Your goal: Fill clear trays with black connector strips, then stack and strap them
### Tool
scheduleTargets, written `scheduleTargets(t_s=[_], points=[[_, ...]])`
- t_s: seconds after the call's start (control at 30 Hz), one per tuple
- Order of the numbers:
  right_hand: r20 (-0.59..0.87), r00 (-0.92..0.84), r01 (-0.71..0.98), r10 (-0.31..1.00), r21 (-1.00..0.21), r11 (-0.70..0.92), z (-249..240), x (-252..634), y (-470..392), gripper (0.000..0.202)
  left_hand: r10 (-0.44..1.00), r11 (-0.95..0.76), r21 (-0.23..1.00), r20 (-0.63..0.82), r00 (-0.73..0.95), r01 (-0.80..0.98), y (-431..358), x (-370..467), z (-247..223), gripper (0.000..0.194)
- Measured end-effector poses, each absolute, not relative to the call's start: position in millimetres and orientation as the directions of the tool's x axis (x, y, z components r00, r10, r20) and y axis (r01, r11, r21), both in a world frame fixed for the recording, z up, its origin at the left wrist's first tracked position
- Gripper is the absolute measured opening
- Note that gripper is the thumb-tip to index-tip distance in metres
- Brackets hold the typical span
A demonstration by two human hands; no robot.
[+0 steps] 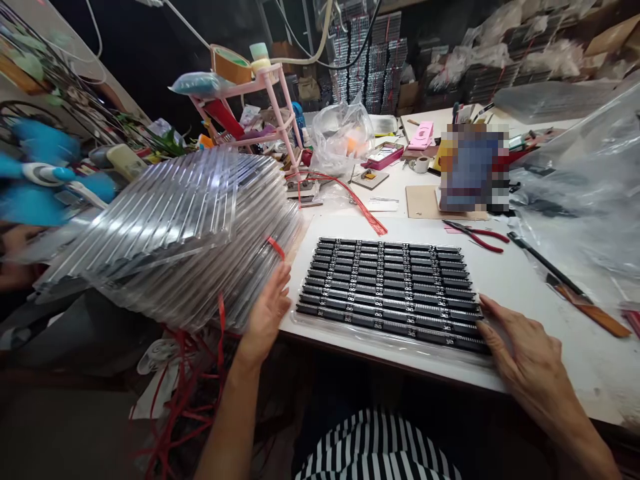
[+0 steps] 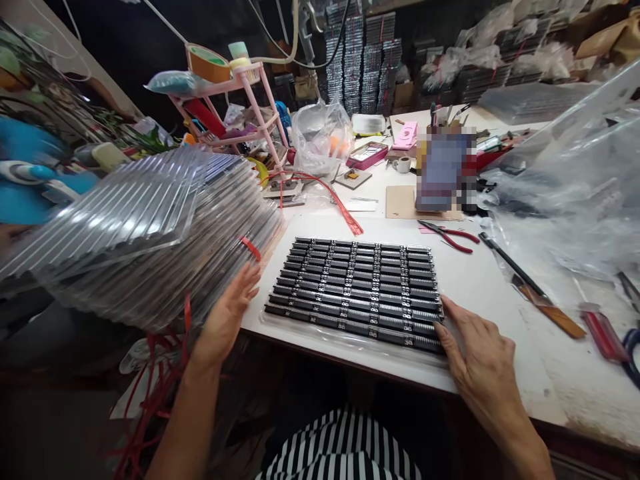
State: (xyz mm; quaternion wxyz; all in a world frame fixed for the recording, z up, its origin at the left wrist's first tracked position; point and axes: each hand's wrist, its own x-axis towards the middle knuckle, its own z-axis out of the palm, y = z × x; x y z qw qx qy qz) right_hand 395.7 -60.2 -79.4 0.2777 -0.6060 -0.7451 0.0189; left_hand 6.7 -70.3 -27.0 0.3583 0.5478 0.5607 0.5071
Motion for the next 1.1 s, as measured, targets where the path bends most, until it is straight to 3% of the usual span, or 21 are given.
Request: scheduleTargets(t_s=[0.1,0.23,0.3,0.5,0.63,0.73,0.87,0.93,1.03,1.1], points=[[0.412,-0.113,0.895,0.904,-0.354,0.273,-80.5,395.1,-59.2,0.046,0.94,-0.26,0.957,0.219,-0.26,-0.132,-58.2,6.6,15.7,0.083],[0.433,-0.1,0.878,0.896,-0.384,0.284,-80.7,393.0,-58.9,0.04,0.888,-0.388,0.875,0.271,-0.372,-0.289,-46.9,12.9,65.7,0.086],[0.424,-0.083,0.864,0.902,-0.421,0.277,-79.5,392.4,-59.3,0.038,0.886,-0.392,0.868,0.266,-0.38,-0.305,-41.6,12.8,77.4,0.076],[0.372,-0.067,0.849,0.926,-0.466,0.249,-72.8,390.2,-61.0,0.038,0.83,-0.359,0.914,0.22,-0.513,-0.189,-26.3,2.0,79.5,0.02],[0.382,-0.064,0.853,0.922,-0.458,0.249,-72.3,389.2,-60.7,0.04,0.804,-0.398,0.909,0.282,-0.524,-0.122,-31.7,10.6,76.5,0.02],[0.366,-0.026,0.808,0.93,-0.54,0.236,-73.3,391.3,-60.5,0.04,0.808,-0.398,0.909,0.283,-0.517,-0.124,-42.3,21.3,66.0,0.03],[0.324,0.154,0.501,0.933,-0.84,0.209,-63.5,396.3,-60.3,0.037,0.773,-0.289,0.94,0.119,-0.624,-0.179,-54.1,19.1,44.0,0.035],[0.279,0.245,0.302,0.928,-0.932,0.2,-51.0,396.9,-58.2,0.038,0.794,-0.237,0.945,0.055,-0.605,-0.225,-58.5,16.4,34.2,0.033],[0.187,0.157,0.036,0.97,-0.982,0.184,-29.3,393.2,-49.7,0.048,0.919,-0.115,0.976,0.033,-0.394,-0.187,-62.5,20.3,20.8,0.036],[0.129,0.065,-0.05,0.989,-0.99,0.133,-19.5,388.6,-41.5,0.056,0.951,-0.063,0.993,0.03,-0.308,-0.098,-62.1,24.0,9.2,0.043]])
